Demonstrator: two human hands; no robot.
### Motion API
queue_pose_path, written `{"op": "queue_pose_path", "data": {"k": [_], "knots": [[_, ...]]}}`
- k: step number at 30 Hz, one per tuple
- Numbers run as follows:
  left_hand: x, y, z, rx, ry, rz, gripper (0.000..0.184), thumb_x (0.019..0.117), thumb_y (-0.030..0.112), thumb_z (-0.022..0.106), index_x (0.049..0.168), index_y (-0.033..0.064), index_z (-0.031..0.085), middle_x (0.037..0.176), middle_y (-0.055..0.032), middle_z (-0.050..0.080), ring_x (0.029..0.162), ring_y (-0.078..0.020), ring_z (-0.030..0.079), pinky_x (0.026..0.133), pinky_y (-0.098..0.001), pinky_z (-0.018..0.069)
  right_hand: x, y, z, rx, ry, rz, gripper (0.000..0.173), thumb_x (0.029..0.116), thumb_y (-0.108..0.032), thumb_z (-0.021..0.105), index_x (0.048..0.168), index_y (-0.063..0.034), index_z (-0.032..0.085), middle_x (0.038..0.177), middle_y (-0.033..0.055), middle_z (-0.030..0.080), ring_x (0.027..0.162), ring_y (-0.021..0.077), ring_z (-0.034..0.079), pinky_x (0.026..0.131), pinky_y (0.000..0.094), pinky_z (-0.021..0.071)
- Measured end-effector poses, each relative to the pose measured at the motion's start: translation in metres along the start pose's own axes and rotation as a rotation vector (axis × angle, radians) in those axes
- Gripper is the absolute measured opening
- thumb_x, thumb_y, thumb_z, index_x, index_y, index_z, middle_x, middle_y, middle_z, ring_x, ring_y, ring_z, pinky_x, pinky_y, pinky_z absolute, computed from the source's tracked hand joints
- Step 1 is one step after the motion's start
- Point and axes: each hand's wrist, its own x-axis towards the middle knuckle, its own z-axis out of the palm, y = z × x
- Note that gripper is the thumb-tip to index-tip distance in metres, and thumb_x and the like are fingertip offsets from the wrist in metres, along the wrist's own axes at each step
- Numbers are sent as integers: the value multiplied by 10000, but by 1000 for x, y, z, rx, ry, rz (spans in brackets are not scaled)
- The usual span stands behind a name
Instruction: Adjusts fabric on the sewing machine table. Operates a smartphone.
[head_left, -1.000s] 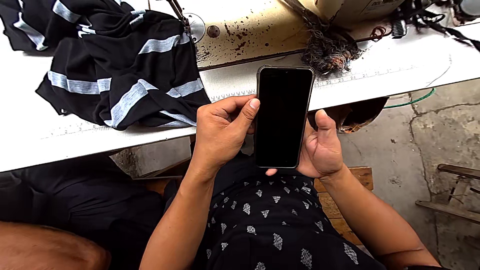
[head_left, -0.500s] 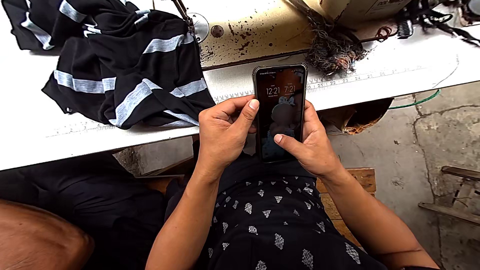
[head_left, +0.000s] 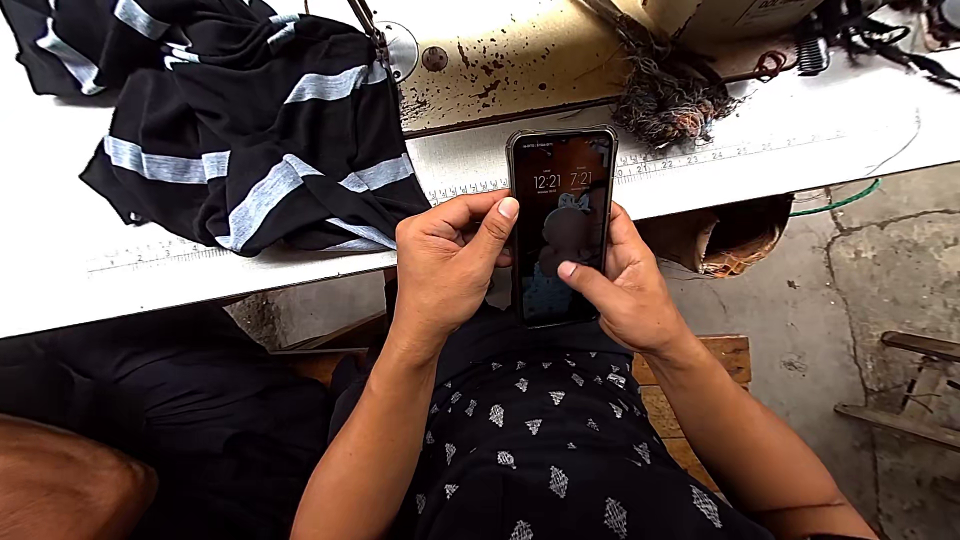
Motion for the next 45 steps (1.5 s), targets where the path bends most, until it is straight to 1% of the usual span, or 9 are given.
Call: {"op": "queue_pose_path", "data": {"k": [2,4,6,13,19,22,26,33,45], "knots": [[0,0,1,10,-2,1,166,1019,114,644,1133,25,726,898,-48,742,677,-125,718,560,-266,630,1,1,0,33,49,35,337,1090,-165,463,1425,-135,481,1200,57,647,1081,142,666,901,342,594],[0,0,1,22,4,-2,164,1021,116,642,1128,26,727,888,-43,740,671,-119,715,558,-261,628,1,0,-2,49,43,55,352,1118,-305,385,1419,-157,494,1211,53,634,1113,145,646,935,361,575],[0,-1,0,17,6,-5,163,1020,113,643,1126,23,727,883,-46,737,666,-119,712,559,-261,627,0,-1,-2,48,33,48,351,1110,-267,399,1428,-149,486,1219,58,629,1117,152,645,934,364,577],[-1,-1,0,10,6,-15,162,1019,117,645,1130,29,724,898,-48,738,675,-120,717,559,-267,631,-1,-2,0,35,17,26,480,984,-19,502,1454,-89,432,1231,84,654,1086,155,679,898,337,601],[-2,-1,4,-16,-10,8,167,1006,89,657,1136,4,718,924,-53,742,698,-121,723,576,-269,637,1,-5,14,-131,183,29,565,867,-81,764,1362,-116,493,1117,44,697,985,133,715,806,290,633],[-2,-1,5,-21,-11,20,166,1004,80,658,1135,-3,717,918,-53,743,693,-117,723,573,-271,639,1,-4,17,-153,215,36,579,850,-76,799,1345,-121,503,1101,44,699,961,138,719,776,290,637],[-2,-3,2,-17,-8,14,161,1005,84,656,1130,6,721,903,-49,741,677,-117,717,570,-267,635,-1,-6,15,-143,148,84,775,730,38,816,1388,-142,446,1147,56,686,1014,166,719,793,317,652],[-2,-5,-4,-33,-15,-8,143,1007,89,653,1105,14,726,889,-50,739,664,-116,712,540,-259,621,-5,-11,-12,-4,-92,87,692,863,129,599,1498,-67,409,1260,102,671,1092,184,697,909,327,613],[-3,-4,-1,-53,-30,19,156,1008,71,646,1124,0,723,908,-61,739,681,-124,713,563,-267,627,-2,-7,-10,16,44,57,276,1044,-122,558,1312,-68,588,1045,81,720,885,140,725,756,307,630]]}}
